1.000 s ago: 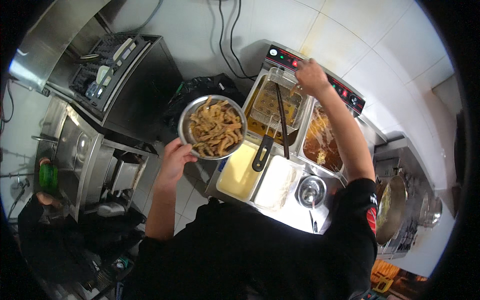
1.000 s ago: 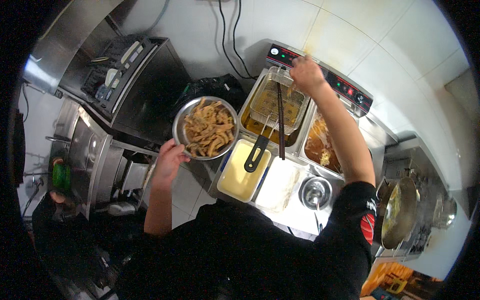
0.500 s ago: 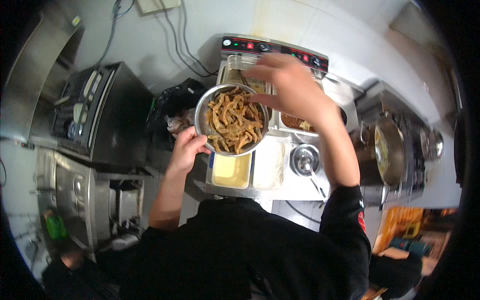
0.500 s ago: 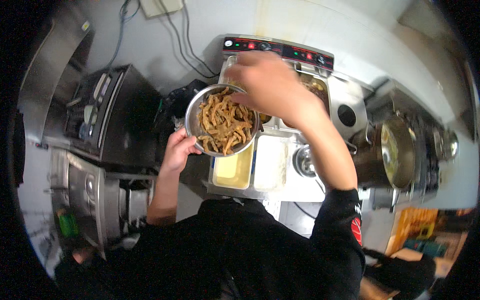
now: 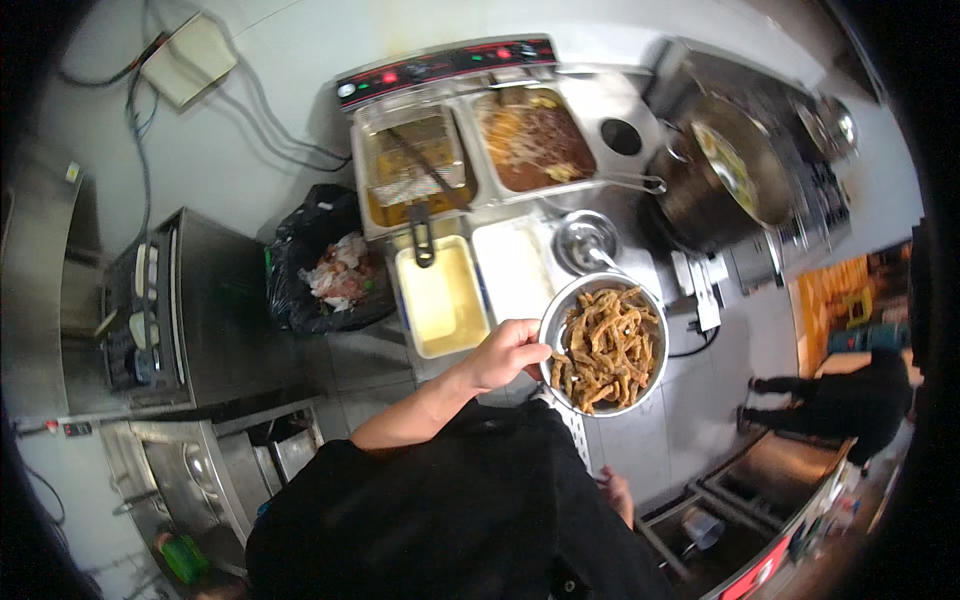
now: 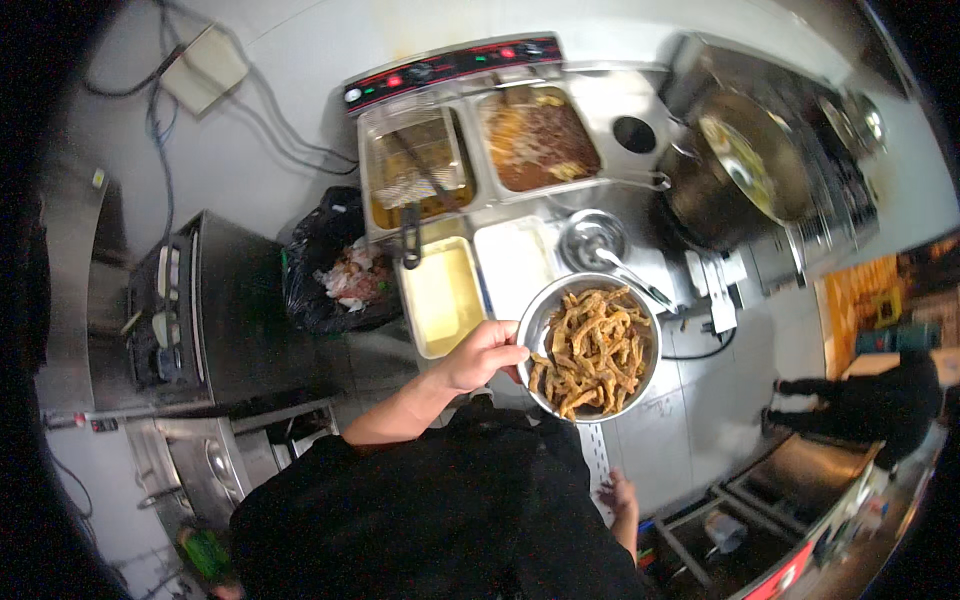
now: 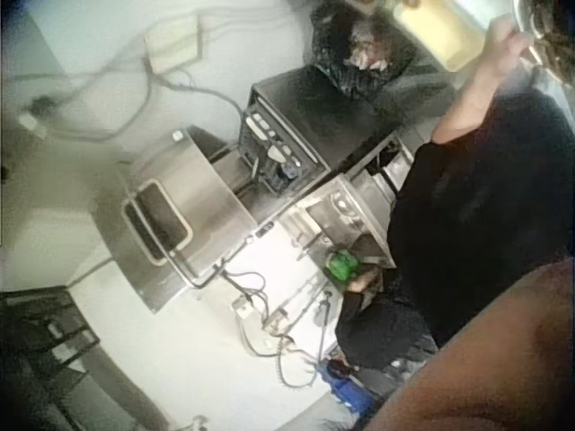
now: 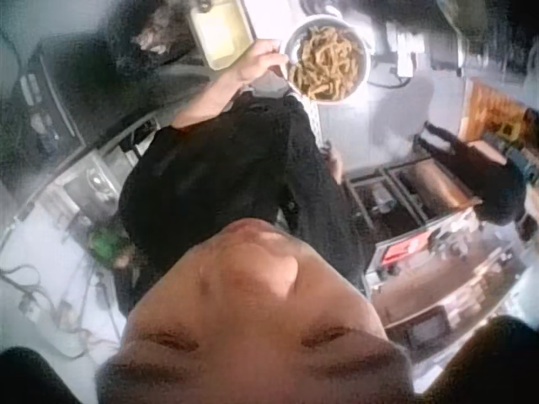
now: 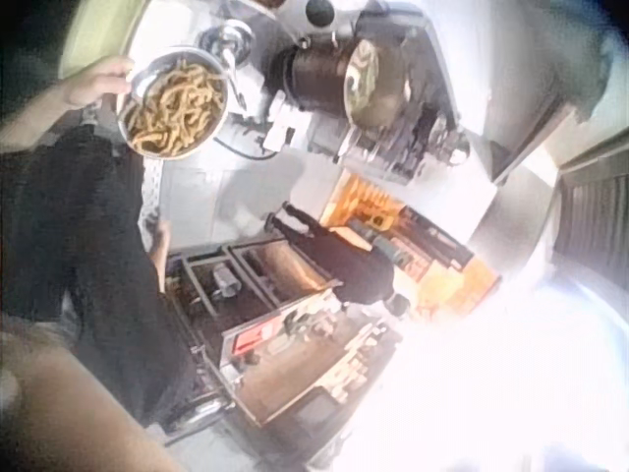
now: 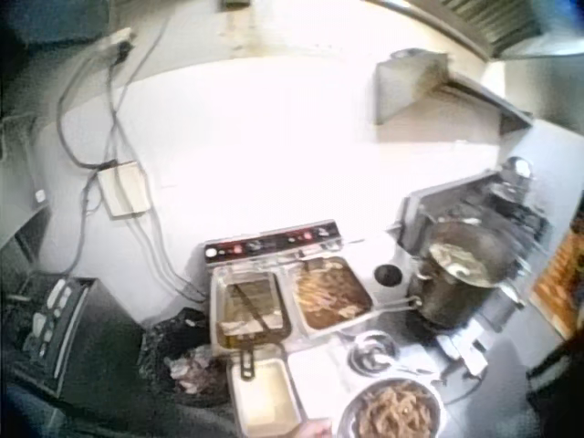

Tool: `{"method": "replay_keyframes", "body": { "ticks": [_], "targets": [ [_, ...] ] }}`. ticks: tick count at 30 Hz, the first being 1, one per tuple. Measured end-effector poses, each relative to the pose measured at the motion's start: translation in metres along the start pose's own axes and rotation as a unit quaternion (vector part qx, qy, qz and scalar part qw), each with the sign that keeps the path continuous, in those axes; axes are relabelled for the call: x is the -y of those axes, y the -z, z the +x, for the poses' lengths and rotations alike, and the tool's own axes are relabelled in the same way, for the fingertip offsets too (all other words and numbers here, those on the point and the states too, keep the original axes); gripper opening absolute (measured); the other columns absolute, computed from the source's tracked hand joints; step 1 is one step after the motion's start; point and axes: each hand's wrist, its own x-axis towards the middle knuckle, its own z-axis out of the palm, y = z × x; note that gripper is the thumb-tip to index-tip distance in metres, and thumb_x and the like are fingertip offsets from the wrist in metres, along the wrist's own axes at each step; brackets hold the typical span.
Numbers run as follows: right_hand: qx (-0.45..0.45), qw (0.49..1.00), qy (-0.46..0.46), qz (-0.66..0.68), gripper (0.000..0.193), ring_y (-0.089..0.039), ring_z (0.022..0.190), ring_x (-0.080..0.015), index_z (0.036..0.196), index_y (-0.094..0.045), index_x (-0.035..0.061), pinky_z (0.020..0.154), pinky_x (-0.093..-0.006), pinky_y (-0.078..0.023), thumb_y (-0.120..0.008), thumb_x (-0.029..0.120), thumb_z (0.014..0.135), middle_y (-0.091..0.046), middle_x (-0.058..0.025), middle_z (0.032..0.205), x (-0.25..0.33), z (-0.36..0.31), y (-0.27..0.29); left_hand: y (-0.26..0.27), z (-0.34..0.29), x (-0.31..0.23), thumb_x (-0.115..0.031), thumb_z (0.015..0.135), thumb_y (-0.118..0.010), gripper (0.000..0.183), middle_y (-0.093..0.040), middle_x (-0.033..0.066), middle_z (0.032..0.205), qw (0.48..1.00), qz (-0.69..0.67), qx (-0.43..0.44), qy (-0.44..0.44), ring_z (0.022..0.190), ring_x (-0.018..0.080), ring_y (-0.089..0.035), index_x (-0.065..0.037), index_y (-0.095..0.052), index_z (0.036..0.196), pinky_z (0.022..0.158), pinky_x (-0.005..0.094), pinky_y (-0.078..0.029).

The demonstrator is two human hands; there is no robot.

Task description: The person assembles two salads by adding chopped cucumber and tomato to plates of shredded lettuce, then retrieves fried meat from a deep fryer and places it on the salads. They drizzle dressing over both plates and serve them to customers.

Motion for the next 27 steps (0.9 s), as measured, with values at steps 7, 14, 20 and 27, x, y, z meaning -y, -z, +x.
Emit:
{"method": "replay_keyframes", "body": {
  "ticks": [7, 14, 20, 27],
  "targets": [
    [0.076, 0.996, -0.04, -0.001, 0.036, -0.059, 0.056, -0.0229, 0.084, -0.063, 0.0029, 0.049, -0.0375, -0.046, -0.054, 0.038, 0.087, -0.062, -0.0108, 0.067, -0.181, 0.023, -0.001, -0.124, 0.1, 0.08, -0.008, 0.088, -0.052, 0.022, -0.067, 0.0053, 0.088, 0.993, 0.056, 0.085, 0.06, 0.072, 0.0121, -0.065, 0.0, -0.061, 0.107, 0.063, 0.0262, -0.055],
    [0.04, 0.989, 0.02, 0.144, 0.03, -0.054, 0.045, -0.0209, 0.065, -0.061, 0.0049, 0.044, -0.0356, -0.041, -0.051, 0.023, 0.087, -0.059, -0.01, 0.056, -0.165, 0.098, 0.139, -0.261, 0.208, 0.169, -0.007, 0.089, -0.05, 0.017, -0.067, 0.0028, 0.088, 0.988, 0.046, 0.136, 0.053, 0.07, 0.0074, -0.063, -0.003, -0.061, 0.101, 0.06, 0.023, -0.052],
    [-0.042, 0.956, 0.078, 0.279, 0.013, -0.059, 0.062, -0.0146, 0.086, -0.061, 0.0075, 0.051, -0.0282, -0.045, -0.055, 0.019, 0.089, -0.061, -0.002, 0.076, -0.047, 0.124, 0.255, -0.399, 0.292, 0.204, -0.006, 0.09, -0.046, 0.024, -0.069, 0.0093, 0.095, 0.979, 0.093, 0.162, 0.085, 0.077, 0.013, -0.068, 0.002, -0.059, 0.109, 0.064, 0.0275, -0.059],
    [-0.099, 0.969, 0.109, 0.196, 0.018, -0.061, 0.066, -0.0149, 0.099, -0.062, 0.0065, 0.054, -0.0289, -0.046, -0.056, 0.02, 0.088, -0.063, -0.0029, 0.082, 0.008, 0.186, 0.376, -0.498, 0.429, 0.258, -0.012, 0.087, -0.049, 0.021, -0.066, 0.0041, 0.083, 0.968, 0.146, 0.175, 0.102, 0.064, 0.0084, -0.062, -0.002, -0.061, 0.1, 0.053, 0.0223, -0.053]
  ]
}}
